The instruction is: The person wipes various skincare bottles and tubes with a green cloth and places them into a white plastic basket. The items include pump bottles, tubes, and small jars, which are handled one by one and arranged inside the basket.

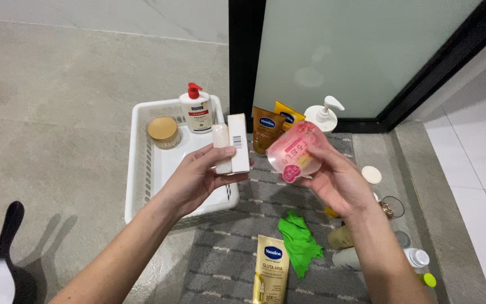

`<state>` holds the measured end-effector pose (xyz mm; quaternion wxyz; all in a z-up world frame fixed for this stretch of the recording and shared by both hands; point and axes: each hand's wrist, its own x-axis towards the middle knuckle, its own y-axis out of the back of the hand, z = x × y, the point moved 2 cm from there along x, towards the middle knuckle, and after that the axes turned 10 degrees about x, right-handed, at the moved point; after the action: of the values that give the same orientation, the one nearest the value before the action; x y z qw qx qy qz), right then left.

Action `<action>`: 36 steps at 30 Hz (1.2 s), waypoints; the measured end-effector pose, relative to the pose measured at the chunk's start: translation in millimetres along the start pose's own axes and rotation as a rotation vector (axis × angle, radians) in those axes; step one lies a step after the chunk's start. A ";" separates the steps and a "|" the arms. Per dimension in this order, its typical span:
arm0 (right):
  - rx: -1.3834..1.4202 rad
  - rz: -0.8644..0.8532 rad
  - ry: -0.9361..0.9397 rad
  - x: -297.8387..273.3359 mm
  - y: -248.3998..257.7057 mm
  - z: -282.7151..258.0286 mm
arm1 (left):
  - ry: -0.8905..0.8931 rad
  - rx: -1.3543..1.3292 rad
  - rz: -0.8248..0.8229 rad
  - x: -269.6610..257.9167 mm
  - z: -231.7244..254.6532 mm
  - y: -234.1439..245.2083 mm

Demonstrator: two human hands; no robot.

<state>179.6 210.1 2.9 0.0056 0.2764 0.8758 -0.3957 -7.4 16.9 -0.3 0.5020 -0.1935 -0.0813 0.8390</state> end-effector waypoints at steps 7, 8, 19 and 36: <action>0.217 -0.298 -0.078 10.4 -1.0 4.2 | -0.066 -0.131 0.015 -11.2 12.4 16.3; 0.270 -0.327 -0.108 14.1 -2.8 7.9 | -0.070 -0.146 0.030 -13.0 13.7 23.3; 0.130 -0.326 -0.426 107.5 -49.6 116.5 | -0.297 -0.197 0.349 -46.4 43.8 180.2; -1.697 -0.491 0.227 397.9 -148.5 252.2 | -0.284 -0.121 0.761 -58.5 18.9 308.6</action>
<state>-282.8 146.1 -158.8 0.0367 0.0213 0.9037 0.4261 -240.7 -182.1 -71.0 0.1272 -0.1210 -0.1216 0.9769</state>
